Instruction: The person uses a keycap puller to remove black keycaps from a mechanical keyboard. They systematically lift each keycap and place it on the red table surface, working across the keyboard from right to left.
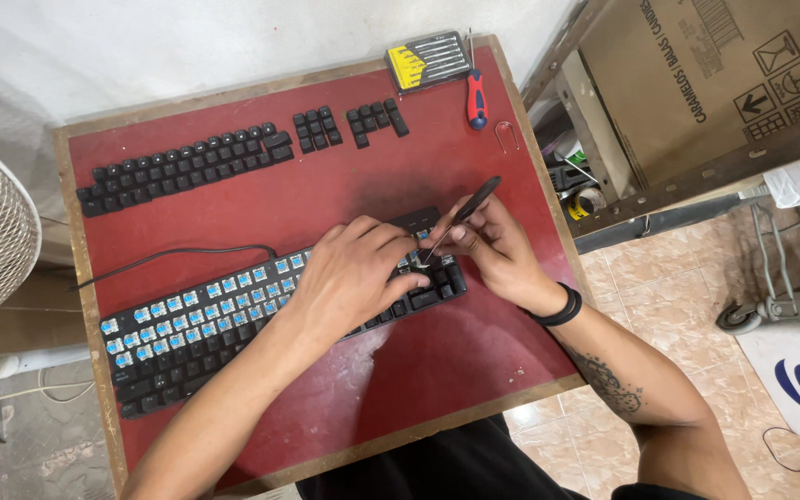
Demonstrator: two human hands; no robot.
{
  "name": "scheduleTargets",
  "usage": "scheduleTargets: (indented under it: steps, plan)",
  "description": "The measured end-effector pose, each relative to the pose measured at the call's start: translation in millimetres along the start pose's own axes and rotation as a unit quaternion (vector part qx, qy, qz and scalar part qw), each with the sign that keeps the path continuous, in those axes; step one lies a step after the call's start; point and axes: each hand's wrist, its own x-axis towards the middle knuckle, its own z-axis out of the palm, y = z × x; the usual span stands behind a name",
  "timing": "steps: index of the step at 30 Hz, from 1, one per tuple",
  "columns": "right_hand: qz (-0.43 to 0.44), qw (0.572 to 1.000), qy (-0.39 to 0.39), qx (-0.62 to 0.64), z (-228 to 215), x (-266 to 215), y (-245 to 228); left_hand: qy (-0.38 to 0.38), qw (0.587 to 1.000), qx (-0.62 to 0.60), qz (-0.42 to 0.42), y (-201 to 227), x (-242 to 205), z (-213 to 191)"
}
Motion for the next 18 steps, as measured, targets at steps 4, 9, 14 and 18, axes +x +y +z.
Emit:
scheduleTargets:
  steps: [4, 9, 14, 18]
  plan:
    - [0.022, 0.998, 0.019, 0.062, -3.8, 0.7, 11.5, 0.046, 0.997, -0.064, -0.020, 2.7, 2.4, 6.9]
    - [0.041, 0.987, 0.045, 0.146, -3.6, -0.6, 12.3, 0.103, 0.988, -0.111, -0.020, 6.7, 4.3, 11.5]
    - [0.046, 0.975, 0.046, 0.214, -0.7, -1.0, 11.2, 0.131, 0.981, -0.141, -0.033, 9.8, 6.0, 3.4]
    - [0.016, 0.979, 0.057, 0.194, 4.3, -4.9, 13.3, 0.156, 0.978, -0.134, -0.036, 12.7, 8.0, -2.5]
